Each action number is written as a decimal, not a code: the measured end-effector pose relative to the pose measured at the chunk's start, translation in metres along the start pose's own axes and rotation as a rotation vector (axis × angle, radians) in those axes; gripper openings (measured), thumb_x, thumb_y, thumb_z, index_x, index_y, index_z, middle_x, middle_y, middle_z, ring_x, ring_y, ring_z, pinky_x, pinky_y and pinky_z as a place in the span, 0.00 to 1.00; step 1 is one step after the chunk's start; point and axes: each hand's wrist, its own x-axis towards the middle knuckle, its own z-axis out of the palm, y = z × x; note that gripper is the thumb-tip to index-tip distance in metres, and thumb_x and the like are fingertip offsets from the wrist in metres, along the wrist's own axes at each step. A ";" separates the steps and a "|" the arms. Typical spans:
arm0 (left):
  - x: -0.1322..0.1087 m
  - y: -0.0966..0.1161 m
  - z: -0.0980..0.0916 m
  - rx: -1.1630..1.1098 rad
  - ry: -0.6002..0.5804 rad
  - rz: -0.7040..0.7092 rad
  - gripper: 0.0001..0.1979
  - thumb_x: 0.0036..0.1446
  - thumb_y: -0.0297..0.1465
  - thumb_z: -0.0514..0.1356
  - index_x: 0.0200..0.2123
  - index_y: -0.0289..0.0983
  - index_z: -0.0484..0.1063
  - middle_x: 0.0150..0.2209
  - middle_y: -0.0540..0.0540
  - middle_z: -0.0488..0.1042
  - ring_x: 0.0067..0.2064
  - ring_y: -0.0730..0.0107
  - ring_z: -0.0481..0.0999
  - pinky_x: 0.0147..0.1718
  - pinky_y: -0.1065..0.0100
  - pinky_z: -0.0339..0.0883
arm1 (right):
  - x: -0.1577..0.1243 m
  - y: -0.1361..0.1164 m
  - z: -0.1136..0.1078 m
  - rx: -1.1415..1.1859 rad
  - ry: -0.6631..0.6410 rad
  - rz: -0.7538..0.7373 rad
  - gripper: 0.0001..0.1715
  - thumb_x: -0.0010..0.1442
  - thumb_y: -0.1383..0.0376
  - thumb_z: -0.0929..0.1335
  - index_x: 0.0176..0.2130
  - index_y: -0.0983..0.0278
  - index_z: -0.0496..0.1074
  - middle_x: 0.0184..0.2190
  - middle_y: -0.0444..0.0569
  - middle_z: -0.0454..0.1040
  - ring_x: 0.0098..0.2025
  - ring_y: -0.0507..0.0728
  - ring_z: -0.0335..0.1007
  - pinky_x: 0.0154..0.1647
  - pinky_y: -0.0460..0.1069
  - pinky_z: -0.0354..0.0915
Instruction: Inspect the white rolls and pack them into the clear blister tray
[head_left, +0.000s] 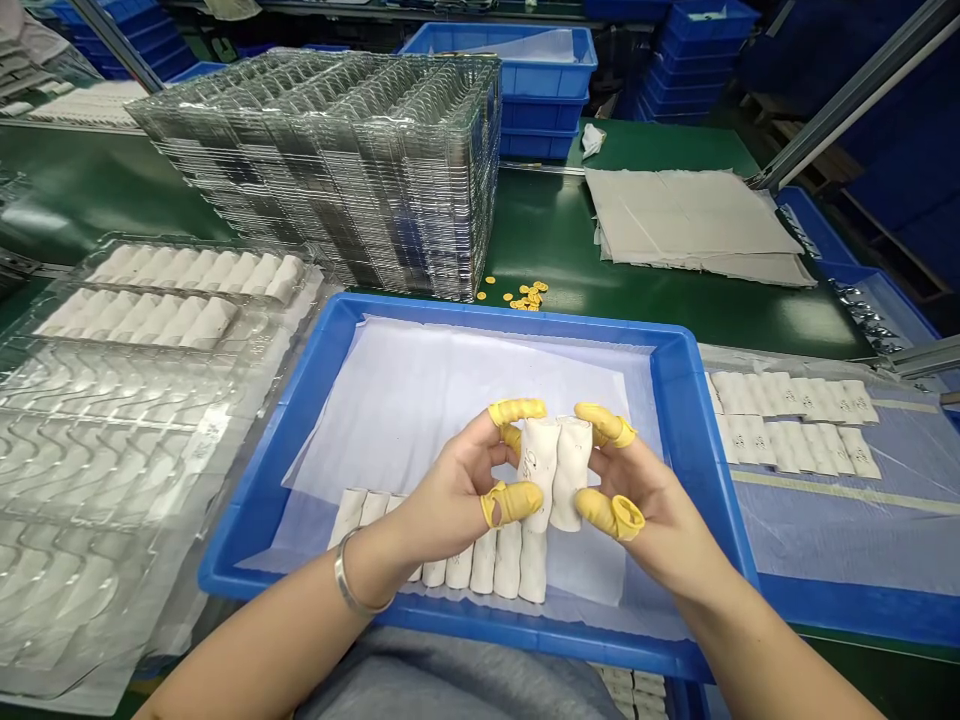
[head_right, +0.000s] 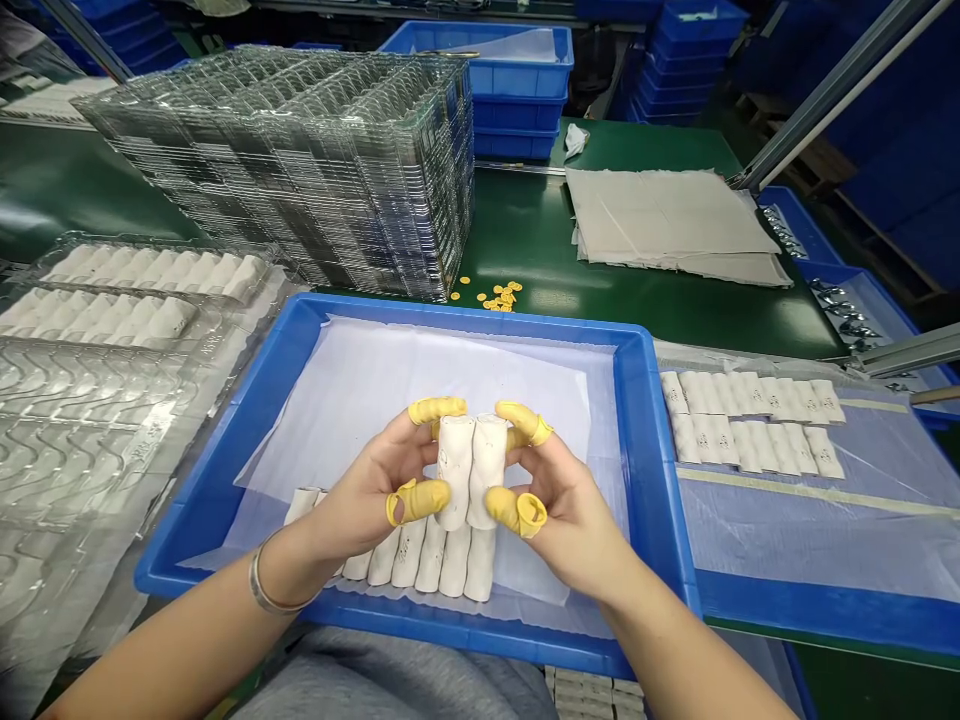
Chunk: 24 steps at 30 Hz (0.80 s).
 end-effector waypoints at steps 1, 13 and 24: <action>0.000 0.000 0.000 -0.002 -0.003 -0.001 0.30 0.58 0.33 0.74 0.62 0.47 0.69 0.46 0.44 0.74 0.45 0.67 0.76 0.35 0.73 0.74 | 0.000 0.001 0.000 0.005 0.007 0.011 0.32 0.69 0.58 0.77 0.67 0.40 0.70 0.50 0.49 0.76 0.48 0.59 0.79 0.33 0.47 0.77; -0.002 -0.002 -0.003 -0.066 -0.030 -0.015 0.34 0.61 0.37 0.72 0.68 0.49 0.67 0.51 0.40 0.78 0.44 0.64 0.80 0.38 0.67 0.79 | 0.001 0.001 -0.006 -0.008 0.017 -0.037 0.28 0.71 0.58 0.74 0.66 0.42 0.71 0.52 0.50 0.80 0.48 0.62 0.82 0.46 0.58 0.81; 0.001 -0.001 -0.003 -0.079 -0.046 0.036 0.32 0.59 0.31 0.73 0.65 0.52 0.73 0.53 0.43 0.79 0.48 0.66 0.79 0.40 0.71 0.76 | 0.001 0.005 -0.002 -0.029 0.081 -0.025 0.29 0.67 0.58 0.78 0.63 0.41 0.74 0.48 0.47 0.79 0.47 0.59 0.79 0.44 0.51 0.79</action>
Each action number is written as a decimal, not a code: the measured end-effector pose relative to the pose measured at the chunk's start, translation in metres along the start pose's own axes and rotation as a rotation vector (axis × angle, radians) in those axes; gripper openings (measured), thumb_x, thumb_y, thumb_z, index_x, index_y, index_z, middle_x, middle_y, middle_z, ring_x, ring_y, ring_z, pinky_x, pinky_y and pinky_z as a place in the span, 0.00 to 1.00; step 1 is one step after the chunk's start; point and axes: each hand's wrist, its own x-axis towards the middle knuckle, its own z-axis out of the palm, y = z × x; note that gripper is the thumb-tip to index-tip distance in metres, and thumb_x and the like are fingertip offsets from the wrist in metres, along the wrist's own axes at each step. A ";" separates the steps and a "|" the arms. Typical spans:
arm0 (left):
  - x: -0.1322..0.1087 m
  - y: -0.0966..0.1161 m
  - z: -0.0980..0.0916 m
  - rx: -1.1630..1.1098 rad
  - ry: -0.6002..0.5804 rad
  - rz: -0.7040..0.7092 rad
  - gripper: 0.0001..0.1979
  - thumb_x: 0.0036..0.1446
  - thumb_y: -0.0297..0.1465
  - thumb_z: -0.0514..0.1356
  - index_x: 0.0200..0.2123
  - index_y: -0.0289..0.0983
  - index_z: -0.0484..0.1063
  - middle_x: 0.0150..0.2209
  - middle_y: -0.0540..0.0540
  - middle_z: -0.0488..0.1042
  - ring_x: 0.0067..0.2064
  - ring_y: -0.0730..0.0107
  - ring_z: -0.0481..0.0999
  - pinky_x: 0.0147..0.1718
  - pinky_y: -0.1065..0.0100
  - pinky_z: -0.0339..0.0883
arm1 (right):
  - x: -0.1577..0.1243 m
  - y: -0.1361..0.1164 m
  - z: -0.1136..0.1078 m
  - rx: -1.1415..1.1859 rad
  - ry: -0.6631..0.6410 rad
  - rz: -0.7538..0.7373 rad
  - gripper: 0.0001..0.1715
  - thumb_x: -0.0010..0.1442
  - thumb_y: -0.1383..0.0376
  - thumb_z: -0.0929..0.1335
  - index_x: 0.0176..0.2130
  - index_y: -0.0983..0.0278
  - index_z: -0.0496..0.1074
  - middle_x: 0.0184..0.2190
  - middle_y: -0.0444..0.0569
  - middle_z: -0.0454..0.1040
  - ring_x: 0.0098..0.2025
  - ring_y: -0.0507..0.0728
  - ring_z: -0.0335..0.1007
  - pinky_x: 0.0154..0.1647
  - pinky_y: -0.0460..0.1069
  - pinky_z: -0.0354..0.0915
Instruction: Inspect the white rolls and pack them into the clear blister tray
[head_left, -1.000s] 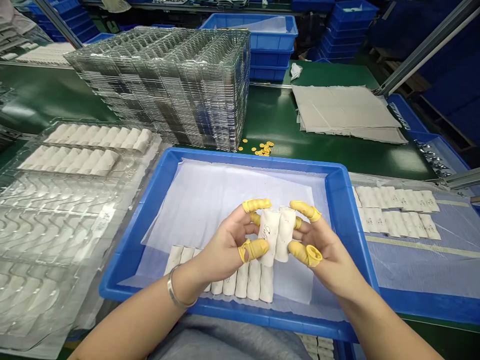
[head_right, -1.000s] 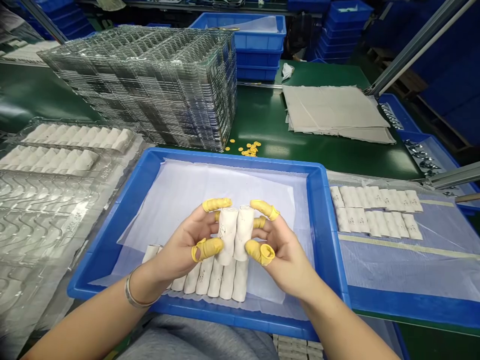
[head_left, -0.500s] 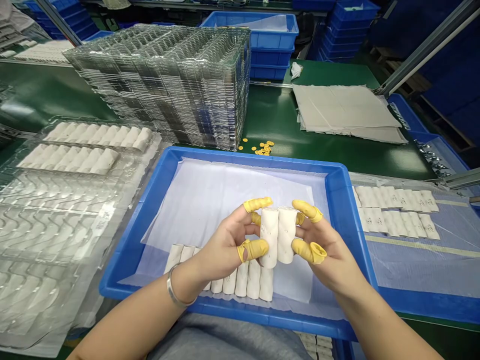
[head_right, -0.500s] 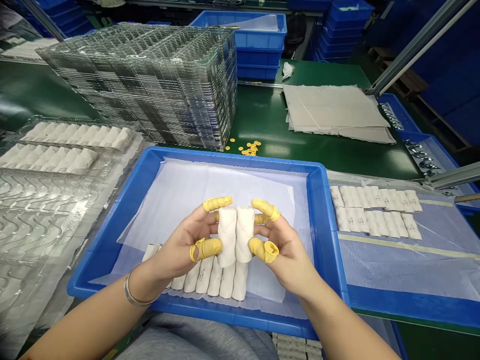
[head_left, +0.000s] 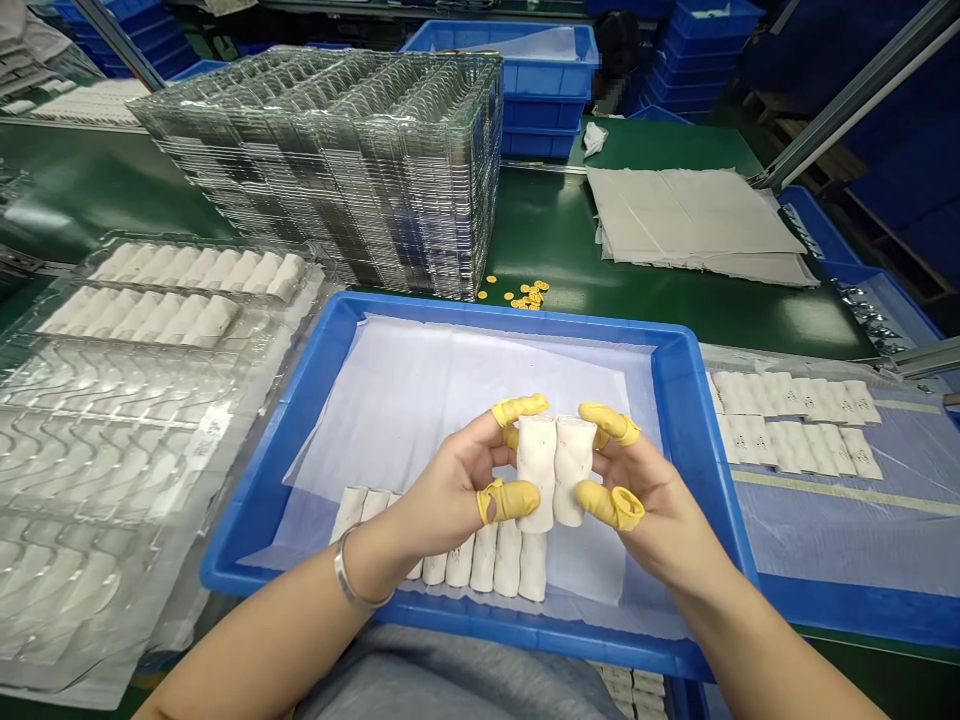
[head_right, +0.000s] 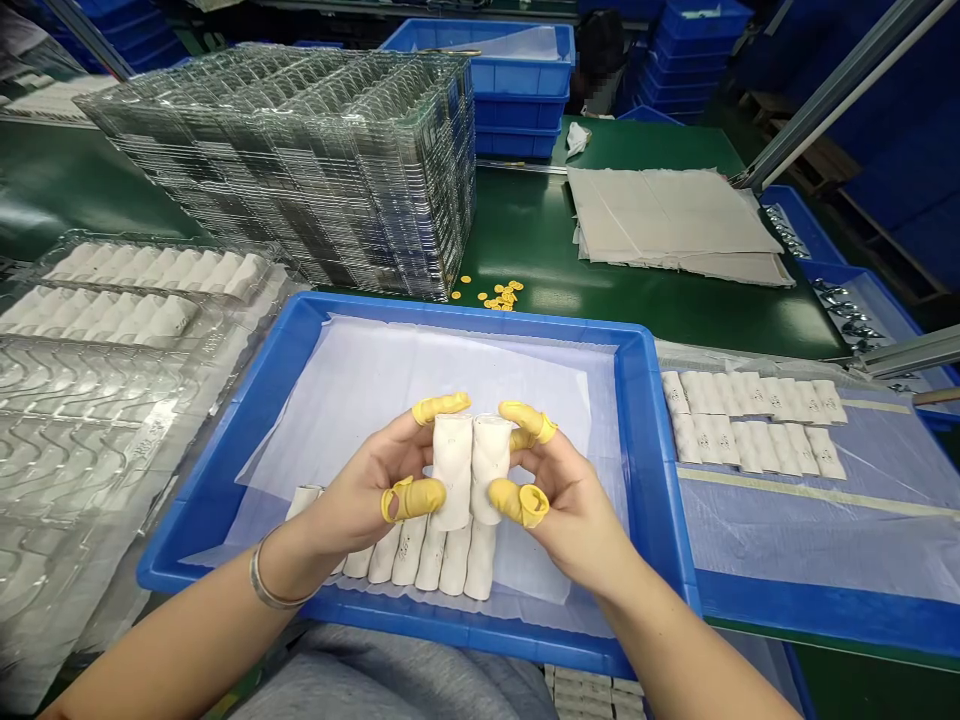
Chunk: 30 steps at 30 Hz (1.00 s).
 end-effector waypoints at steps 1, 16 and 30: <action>0.000 0.000 0.000 -0.015 -0.001 -0.012 0.33 0.59 0.31 0.73 0.66 0.52 0.72 0.53 0.42 0.79 0.48 0.65 0.79 0.40 0.70 0.76 | 0.000 -0.001 0.000 0.015 -0.012 0.008 0.28 0.68 0.58 0.77 0.64 0.41 0.73 0.49 0.47 0.79 0.47 0.59 0.80 0.43 0.52 0.79; -0.002 0.003 0.001 -0.060 0.031 -0.059 0.28 0.61 0.34 0.73 0.63 0.53 0.74 0.54 0.45 0.79 0.49 0.67 0.78 0.45 0.69 0.76 | 0.001 -0.005 -0.002 0.150 -0.048 0.074 0.26 0.69 0.57 0.77 0.63 0.39 0.75 0.50 0.47 0.78 0.49 0.58 0.77 0.39 0.47 0.76; -0.002 0.006 0.003 -0.175 0.019 -0.140 0.27 0.63 0.37 0.71 0.64 0.55 0.73 0.47 0.46 0.80 0.41 0.70 0.82 0.33 0.76 0.77 | 0.000 -0.007 -0.001 0.270 -0.105 0.119 0.28 0.71 0.60 0.76 0.65 0.40 0.72 0.54 0.47 0.80 0.42 0.52 0.80 0.38 0.45 0.76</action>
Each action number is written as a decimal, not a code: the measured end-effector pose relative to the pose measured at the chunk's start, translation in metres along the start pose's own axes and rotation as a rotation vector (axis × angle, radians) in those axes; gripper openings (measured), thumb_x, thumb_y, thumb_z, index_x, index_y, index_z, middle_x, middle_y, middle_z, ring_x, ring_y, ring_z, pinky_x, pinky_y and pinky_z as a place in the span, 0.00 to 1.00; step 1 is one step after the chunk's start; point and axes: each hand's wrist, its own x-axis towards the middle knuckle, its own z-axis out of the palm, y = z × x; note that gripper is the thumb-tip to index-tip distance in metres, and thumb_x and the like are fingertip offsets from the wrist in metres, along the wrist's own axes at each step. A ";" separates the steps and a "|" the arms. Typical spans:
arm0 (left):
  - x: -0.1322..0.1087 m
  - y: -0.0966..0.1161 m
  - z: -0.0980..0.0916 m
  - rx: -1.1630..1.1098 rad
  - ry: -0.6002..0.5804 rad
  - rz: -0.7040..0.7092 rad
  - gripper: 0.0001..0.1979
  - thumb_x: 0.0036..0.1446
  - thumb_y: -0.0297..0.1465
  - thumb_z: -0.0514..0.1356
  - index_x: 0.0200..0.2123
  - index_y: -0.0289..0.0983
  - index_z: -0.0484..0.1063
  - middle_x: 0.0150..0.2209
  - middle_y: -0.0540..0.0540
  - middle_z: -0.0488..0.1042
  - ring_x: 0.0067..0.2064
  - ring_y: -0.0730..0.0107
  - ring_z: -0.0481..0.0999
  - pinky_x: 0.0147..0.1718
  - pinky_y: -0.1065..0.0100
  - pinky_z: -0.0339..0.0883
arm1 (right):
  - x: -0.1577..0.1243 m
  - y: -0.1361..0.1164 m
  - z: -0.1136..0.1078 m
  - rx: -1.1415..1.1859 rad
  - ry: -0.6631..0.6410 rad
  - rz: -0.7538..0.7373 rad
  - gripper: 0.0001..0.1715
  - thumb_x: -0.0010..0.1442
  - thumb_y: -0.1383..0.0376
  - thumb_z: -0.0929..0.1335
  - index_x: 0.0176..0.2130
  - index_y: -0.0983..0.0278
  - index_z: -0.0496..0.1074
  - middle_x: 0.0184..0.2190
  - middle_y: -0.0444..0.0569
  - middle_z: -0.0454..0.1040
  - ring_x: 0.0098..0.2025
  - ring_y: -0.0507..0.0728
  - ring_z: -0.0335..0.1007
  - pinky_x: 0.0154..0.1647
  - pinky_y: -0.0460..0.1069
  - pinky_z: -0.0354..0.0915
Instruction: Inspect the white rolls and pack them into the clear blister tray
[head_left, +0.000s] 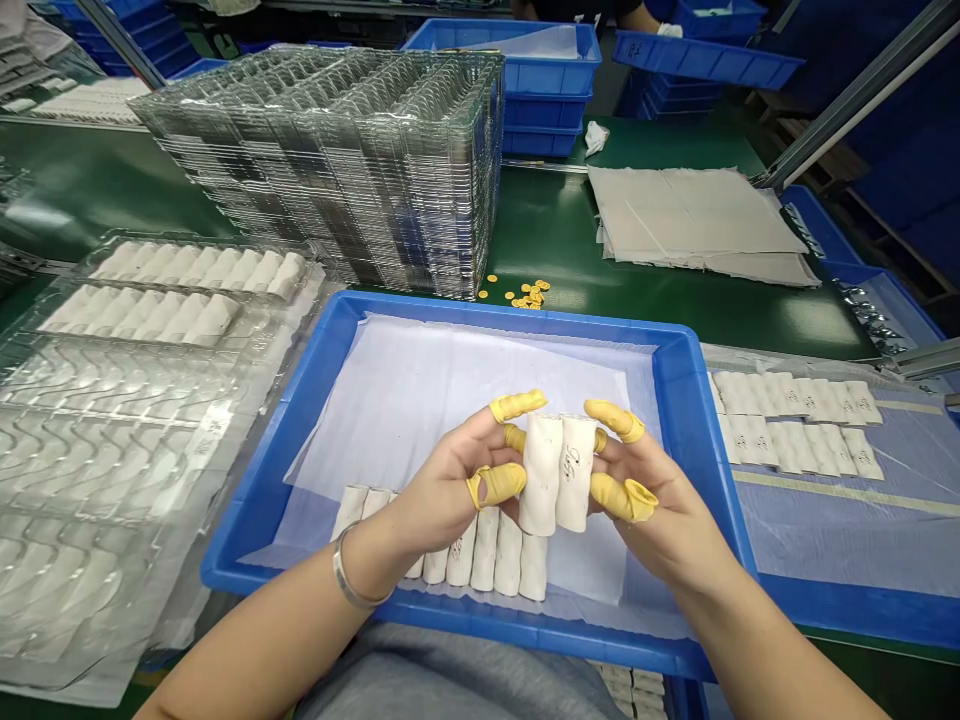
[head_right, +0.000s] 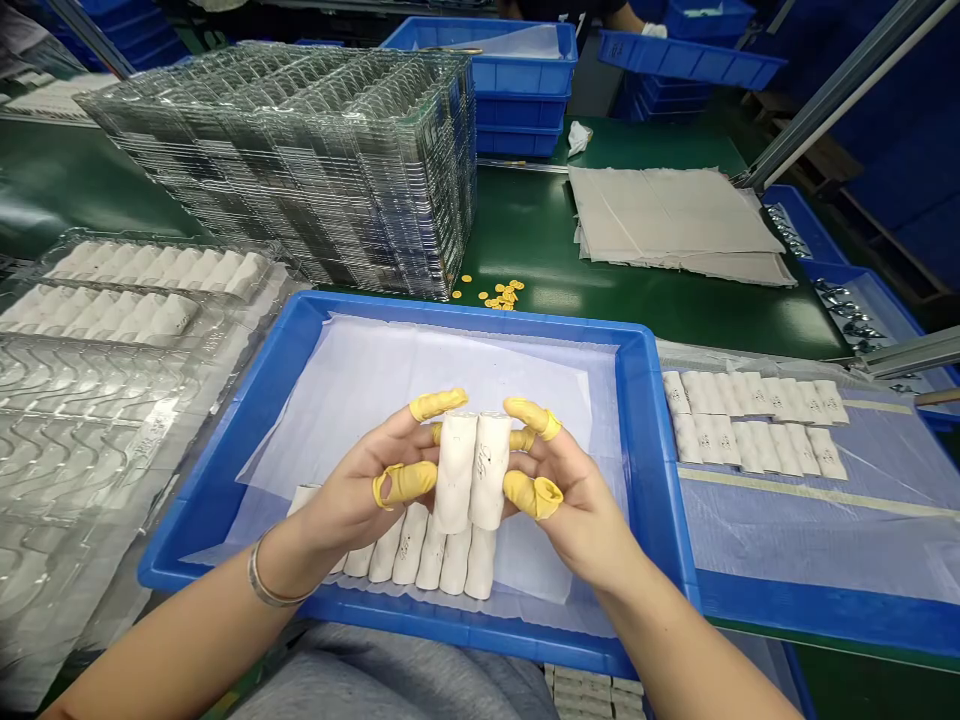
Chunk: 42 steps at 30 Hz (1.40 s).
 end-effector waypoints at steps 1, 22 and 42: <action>0.000 0.001 0.000 -0.003 -0.003 -0.003 0.26 0.63 0.37 0.71 0.63 0.55 0.74 0.47 0.46 0.80 0.41 0.70 0.82 0.33 0.75 0.78 | 0.000 0.000 0.000 -0.001 -0.004 -0.005 0.27 0.71 0.60 0.75 0.65 0.40 0.72 0.54 0.47 0.80 0.42 0.52 0.80 0.39 0.44 0.76; 0.000 -0.003 -0.001 0.159 0.002 0.075 0.29 0.60 0.36 0.73 0.63 0.52 0.75 0.52 0.44 0.79 0.49 0.66 0.77 0.46 0.66 0.75 | 0.000 0.005 0.005 -0.084 0.053 -0.036 0.32 0.67 0.62 0.79 0.64 0.39 0.73 0.53 0.48 0.77 0.54 0.58 0.77 0.39 0.45 0.77; -0.001 0.005 0.003 0.042 0.058 -0.047 0.27 0.63 0.41 0.70 0.64 0.49 0.73 0.44 0.46 0.78 0.34 0.74 0.74 0.30 0.75 0.67 | -0.002 -0.002 0.006 -0.042 0.039 -0.016 0.31 0.69 0.60 0.76 0.66 0.43 0.70 0.47 0.49 0.80 0.45 0.59 0.82 0.33 0.47 0.79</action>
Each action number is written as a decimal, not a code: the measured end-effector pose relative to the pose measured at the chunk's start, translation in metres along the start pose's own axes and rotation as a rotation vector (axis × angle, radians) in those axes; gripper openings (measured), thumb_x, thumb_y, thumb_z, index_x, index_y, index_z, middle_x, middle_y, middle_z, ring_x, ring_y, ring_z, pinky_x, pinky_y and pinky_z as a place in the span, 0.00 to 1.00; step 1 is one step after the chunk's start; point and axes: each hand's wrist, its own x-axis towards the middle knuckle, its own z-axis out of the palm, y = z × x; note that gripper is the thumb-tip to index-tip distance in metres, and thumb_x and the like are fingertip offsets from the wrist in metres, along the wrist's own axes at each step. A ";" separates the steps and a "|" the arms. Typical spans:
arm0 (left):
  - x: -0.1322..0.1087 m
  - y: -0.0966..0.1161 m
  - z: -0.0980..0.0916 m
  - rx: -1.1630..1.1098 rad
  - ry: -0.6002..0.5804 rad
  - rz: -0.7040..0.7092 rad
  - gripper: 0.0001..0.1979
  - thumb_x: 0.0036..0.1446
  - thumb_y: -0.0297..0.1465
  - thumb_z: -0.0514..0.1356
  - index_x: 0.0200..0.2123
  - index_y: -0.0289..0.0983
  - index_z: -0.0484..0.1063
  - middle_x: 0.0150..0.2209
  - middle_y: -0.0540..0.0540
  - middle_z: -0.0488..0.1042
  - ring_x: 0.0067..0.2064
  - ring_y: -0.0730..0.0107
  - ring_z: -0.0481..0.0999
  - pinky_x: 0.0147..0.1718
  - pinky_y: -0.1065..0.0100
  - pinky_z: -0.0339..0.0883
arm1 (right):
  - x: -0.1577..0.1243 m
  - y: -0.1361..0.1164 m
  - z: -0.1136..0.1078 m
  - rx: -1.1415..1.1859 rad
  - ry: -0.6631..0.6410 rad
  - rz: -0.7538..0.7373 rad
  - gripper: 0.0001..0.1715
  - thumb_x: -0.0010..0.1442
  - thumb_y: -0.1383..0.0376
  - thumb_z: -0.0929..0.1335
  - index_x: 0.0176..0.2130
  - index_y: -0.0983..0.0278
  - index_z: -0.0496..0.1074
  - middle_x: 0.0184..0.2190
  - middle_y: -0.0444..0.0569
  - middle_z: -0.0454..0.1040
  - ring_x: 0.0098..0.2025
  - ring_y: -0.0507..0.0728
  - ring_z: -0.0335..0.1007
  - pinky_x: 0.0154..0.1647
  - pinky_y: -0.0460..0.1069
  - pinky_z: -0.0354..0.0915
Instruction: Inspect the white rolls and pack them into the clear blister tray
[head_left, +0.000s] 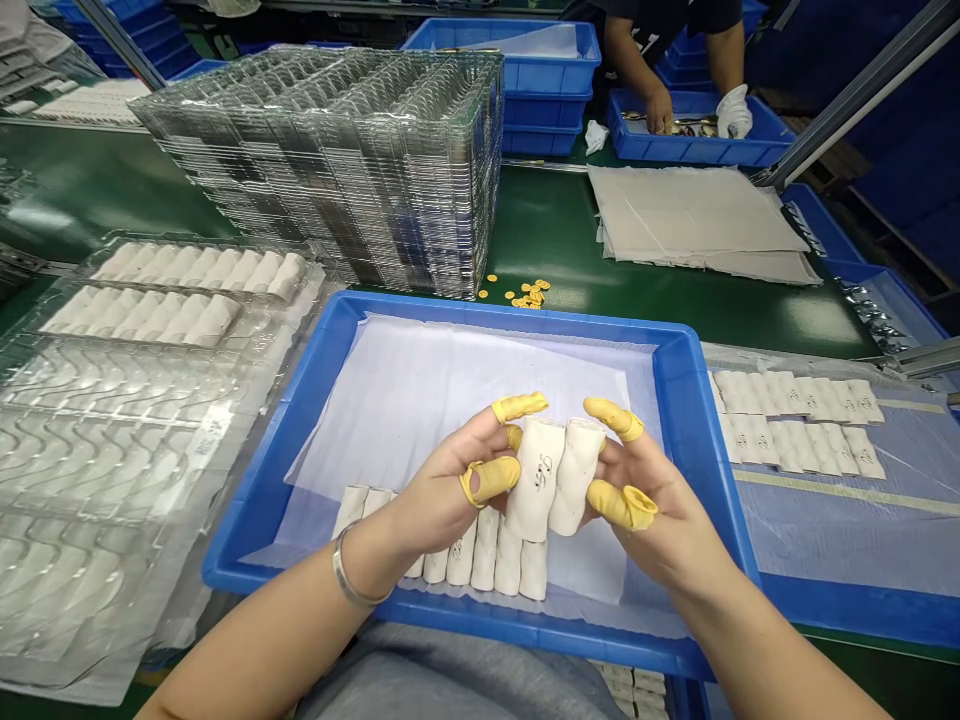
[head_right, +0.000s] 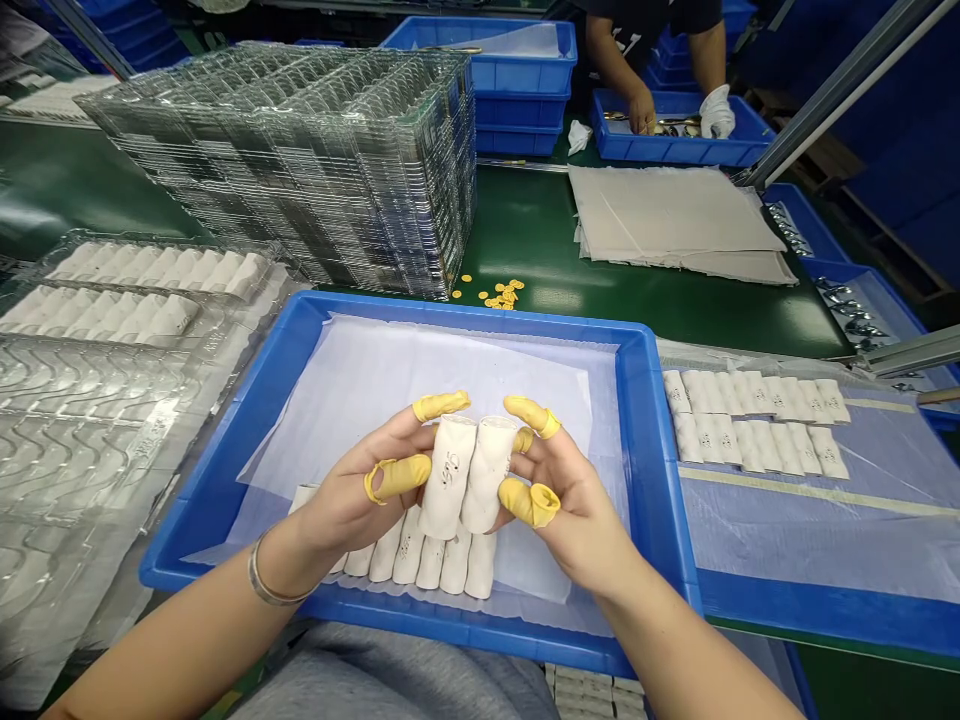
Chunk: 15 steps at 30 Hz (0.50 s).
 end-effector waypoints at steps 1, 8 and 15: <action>0.000 0.000 0.000 0.004 0.010 -0.005 0.27 0.63 0.41 0.70 0.64 0.48 0.73 0.43 0.46 0.78 0.33 0.74 0.73 0.30 0.74 0.67 | 0.000 -0.001 0.000 -0.009 0.009 0.010 0.31 0.69 0.59 0.77 0.66 0.45 0.70 0.47 0.49 0.80 0.44 0.59 0.82 0.33 0.48 0.80; 0.000 0.000 0.003 0.172 -0.009 0.080 0.28 0.61 0.42 0.72 0.62 0.42 0.76 0.53 0.40 0.80 0.52 0.57 0.79 0.44 0.65 0.75 | -0.001 0.002 0.002 -0.152 0.051 -0.012 0.26 0.67 0.56 0.78 0.61 0.51 0.75 0.52 0.53 0.81 0.48 0.62 0.81 0.36 0.51 0.80; -0.002 -0.003 0.005 0.474 0.070 0.306 0.16 0.60 0.32 0.72 0.52 0.42 0.81 0.48 0.43 0.82 0.49 0.62 0.79 0.48 0.62 0.75 | -0.002 0.006 0.005 -0.577 0.091 -0.322 0.15 0.67 0.63 0.78 0.52 0.50 0.82 0.46 0.50 0.83 0.47 0.63 0.79 0.48 0.57 0.77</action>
